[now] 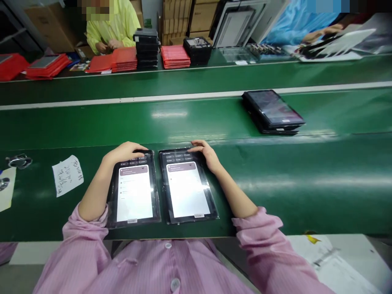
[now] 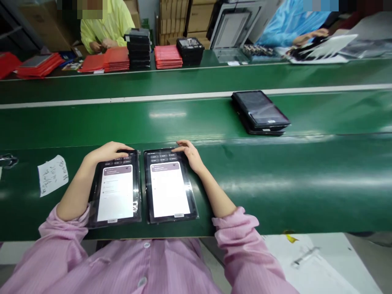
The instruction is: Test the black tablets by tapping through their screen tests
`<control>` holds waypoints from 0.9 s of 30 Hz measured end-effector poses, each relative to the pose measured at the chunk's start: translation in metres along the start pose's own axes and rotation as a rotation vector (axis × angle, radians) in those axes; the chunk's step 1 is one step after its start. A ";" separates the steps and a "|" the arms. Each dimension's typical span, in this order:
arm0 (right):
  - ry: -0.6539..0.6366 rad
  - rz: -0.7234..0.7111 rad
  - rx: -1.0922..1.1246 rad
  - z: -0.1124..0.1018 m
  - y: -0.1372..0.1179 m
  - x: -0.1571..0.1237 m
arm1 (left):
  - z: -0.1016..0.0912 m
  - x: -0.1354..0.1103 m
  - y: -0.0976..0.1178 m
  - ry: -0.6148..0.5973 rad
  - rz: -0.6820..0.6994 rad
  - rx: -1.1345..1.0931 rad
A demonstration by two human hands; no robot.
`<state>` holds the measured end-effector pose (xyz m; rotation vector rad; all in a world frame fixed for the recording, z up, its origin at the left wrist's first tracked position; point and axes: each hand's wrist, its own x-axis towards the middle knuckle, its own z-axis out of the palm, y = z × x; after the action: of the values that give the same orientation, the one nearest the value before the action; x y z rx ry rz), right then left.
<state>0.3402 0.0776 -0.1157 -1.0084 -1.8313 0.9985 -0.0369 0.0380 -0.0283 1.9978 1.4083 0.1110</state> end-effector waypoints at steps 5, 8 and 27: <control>0.182 0.031 0.164 0.003 0.022 0.003 | 0.003 0.010 0.003 0.050 0.064 -0.071; 0.204 0.044 0.235 0.005 0.033 0.004 | 0.005 0.018 0.011 0.045 0.139 -0.026; 0.196 0.164 0.312 0.004 0.019 0.006 | -0.007 0.005 0.031 0.210 0.157 0.013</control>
<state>0.3397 0.0886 -0.1326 -1.0331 -1.3994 1.1963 -0.0135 0.0400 -0.0069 2.1566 1.3791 0.3922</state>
